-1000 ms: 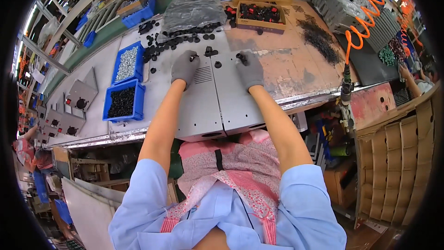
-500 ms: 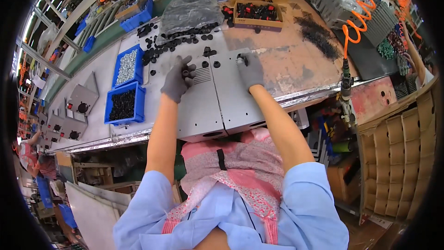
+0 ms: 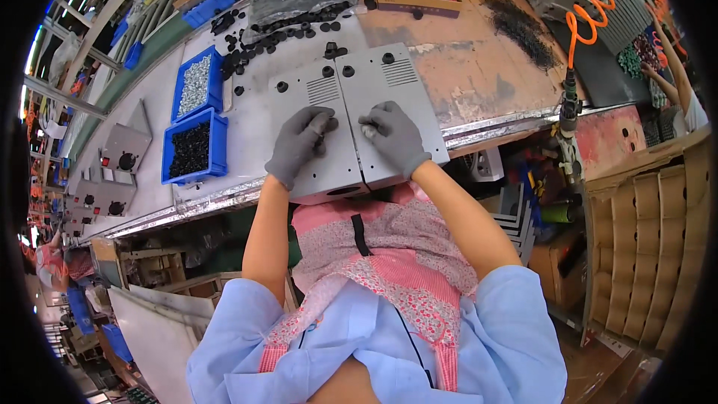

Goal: Assembling a metal electronics enclosure by installing cooling fans and securing panels with a power screwdriver.

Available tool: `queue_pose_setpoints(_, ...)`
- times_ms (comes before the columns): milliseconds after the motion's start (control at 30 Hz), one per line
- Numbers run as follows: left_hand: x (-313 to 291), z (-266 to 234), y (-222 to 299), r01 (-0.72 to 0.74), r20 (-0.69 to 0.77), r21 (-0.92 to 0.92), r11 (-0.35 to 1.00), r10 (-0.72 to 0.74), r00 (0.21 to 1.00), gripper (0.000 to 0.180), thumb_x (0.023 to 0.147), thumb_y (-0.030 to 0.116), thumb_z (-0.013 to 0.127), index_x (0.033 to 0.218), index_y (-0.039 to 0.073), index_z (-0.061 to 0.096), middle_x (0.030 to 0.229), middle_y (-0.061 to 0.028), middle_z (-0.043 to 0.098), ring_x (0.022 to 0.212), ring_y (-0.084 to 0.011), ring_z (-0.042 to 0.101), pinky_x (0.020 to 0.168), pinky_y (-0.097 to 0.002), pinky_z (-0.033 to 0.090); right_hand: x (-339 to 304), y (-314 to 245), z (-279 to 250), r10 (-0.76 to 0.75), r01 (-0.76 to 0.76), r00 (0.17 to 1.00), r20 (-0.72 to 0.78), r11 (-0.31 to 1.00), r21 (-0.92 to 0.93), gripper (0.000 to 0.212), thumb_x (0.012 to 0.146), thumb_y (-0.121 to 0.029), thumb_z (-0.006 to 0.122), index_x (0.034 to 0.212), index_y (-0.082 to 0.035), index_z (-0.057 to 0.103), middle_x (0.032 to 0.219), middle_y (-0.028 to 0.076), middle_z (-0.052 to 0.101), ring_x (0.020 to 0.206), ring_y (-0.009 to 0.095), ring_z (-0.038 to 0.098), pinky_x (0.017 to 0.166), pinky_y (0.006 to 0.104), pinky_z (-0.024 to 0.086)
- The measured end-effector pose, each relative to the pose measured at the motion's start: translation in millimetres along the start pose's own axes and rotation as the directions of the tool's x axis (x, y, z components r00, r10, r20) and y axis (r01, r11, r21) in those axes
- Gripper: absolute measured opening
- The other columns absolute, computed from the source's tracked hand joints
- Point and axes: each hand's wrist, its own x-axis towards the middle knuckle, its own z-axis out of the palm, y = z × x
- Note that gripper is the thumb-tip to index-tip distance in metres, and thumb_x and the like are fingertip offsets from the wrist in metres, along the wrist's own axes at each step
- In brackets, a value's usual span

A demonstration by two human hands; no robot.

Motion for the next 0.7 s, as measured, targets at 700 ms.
queue_pose_setpoints(700,-14,-34,-24,-0.096,-0.364,0.590,0.802,0.371,0.854,0.029,0.081,0.026,0.069,0.102,0.007,0.066,0.095,-0.0069,0.062,0.075,-0.0183,0.061,0.069,-0.0334,0.050,-3,28,-44,0.010,-0.026,0.995,-0.102,0.987,-0.159,0.032,0.082,-0.021,0.067,0.112,-0.009,0.064,0.099,0.012,0.061,0.082,0.024,0.061,0.076,0.0339,0.049)
